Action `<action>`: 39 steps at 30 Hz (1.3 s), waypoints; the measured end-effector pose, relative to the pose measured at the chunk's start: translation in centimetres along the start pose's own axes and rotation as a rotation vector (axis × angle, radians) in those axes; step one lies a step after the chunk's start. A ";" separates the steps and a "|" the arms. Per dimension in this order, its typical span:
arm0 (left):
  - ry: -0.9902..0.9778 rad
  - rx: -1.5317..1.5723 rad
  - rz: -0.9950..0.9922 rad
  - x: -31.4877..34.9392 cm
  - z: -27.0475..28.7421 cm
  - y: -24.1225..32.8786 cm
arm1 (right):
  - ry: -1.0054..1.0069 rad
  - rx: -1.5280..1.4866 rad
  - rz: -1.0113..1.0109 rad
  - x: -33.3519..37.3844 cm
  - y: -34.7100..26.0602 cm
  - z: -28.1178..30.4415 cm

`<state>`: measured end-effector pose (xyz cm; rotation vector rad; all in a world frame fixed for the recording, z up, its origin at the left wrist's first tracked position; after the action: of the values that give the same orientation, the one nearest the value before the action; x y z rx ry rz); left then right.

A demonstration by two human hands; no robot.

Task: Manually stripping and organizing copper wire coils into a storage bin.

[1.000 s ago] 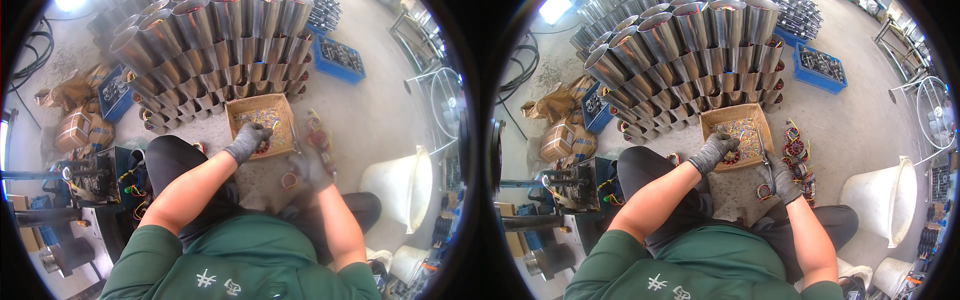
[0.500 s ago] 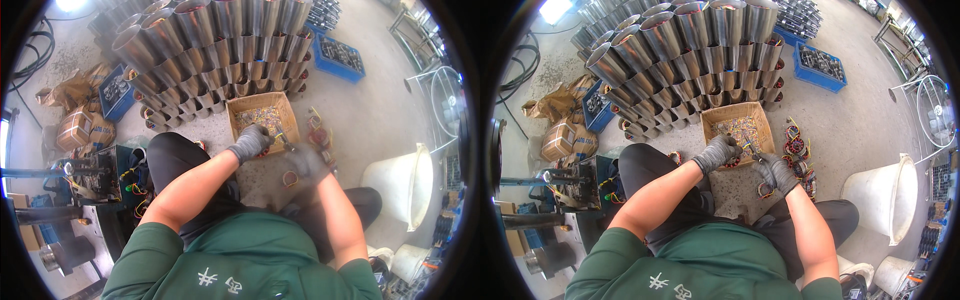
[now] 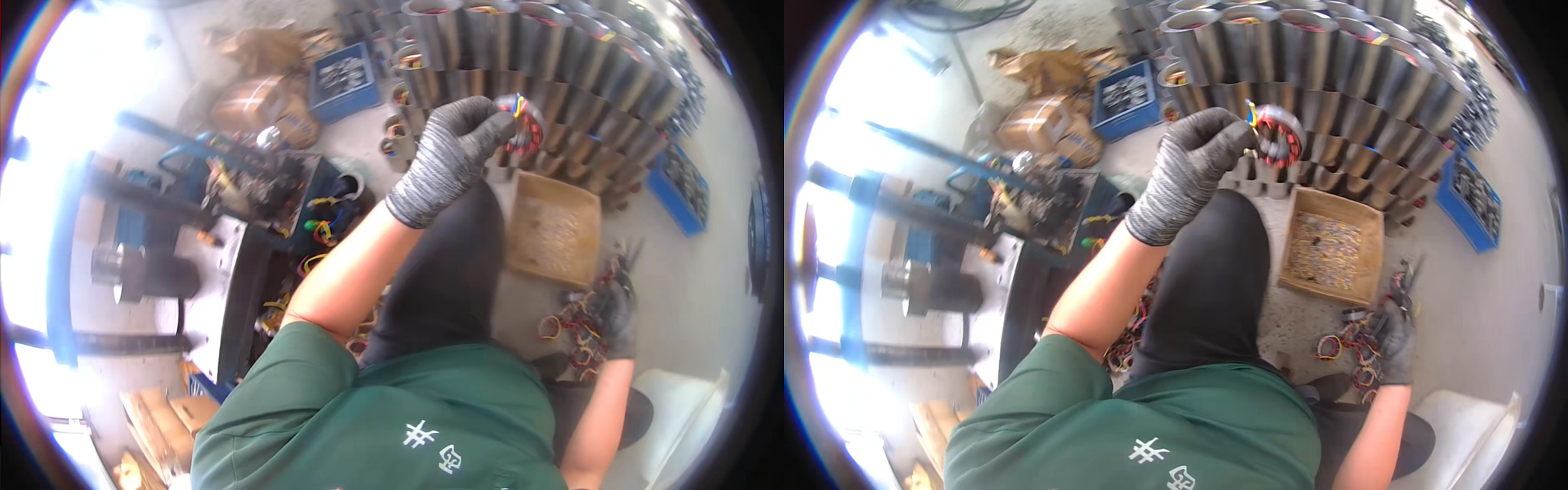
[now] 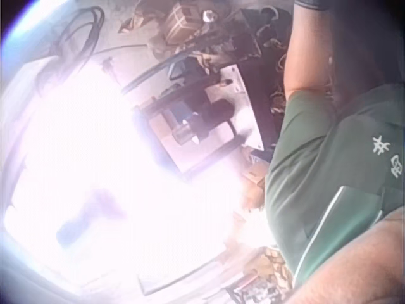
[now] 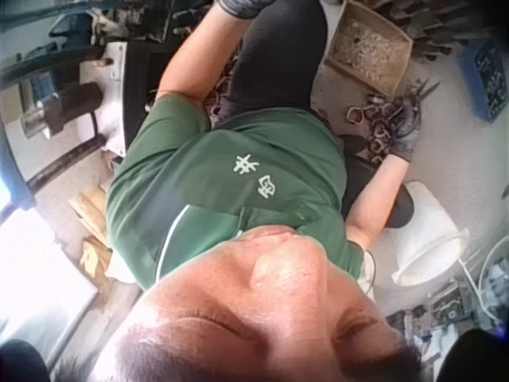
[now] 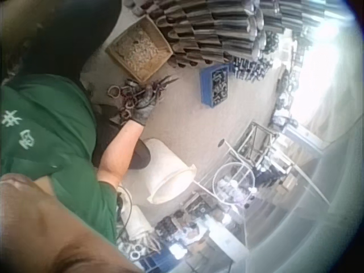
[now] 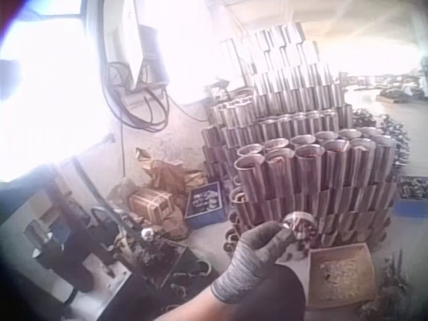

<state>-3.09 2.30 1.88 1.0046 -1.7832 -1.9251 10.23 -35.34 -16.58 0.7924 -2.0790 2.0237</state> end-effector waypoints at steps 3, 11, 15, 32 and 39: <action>0.053 -0.160 -0.039 2.3 6.3 1.5 | 0.050 0.062 0.109 2.8 -2.6 -1.4; 0.388 -0.142 0.496 10.7 25.0 -7.9 | 0.116 0.144 0.095 3.3 -0.6 0.5; 0.322 -0.916 0.661 15.6 33.5 -13.4 | -0.029 0.115 0.097 3.2 -0.3 1.0; -0.037 -1.089 0.136 12.1 18.6 -26.0 | 0.081 0.180 -0.012 2.7 1.4 2.6; -0.548 -1.153 0.430 10.1 8.3 -42.2 | 0.189 0.179 0.033 -0.2 6.5 7.6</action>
<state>-6.56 8.49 -41.76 -0.2893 -0.6405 -2.4483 9.44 -42.89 -23.14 0.5685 -1.8424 2.2300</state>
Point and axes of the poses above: each hand's wrist, its own x-axis away from the middle knuckle, its own z-axis out of the back of the hand, y = z × x, the point moved 2 cm from there along -x, towards the middle knuckle, and after that the axes turned 12 degrees about y, right-handed, at the moved point
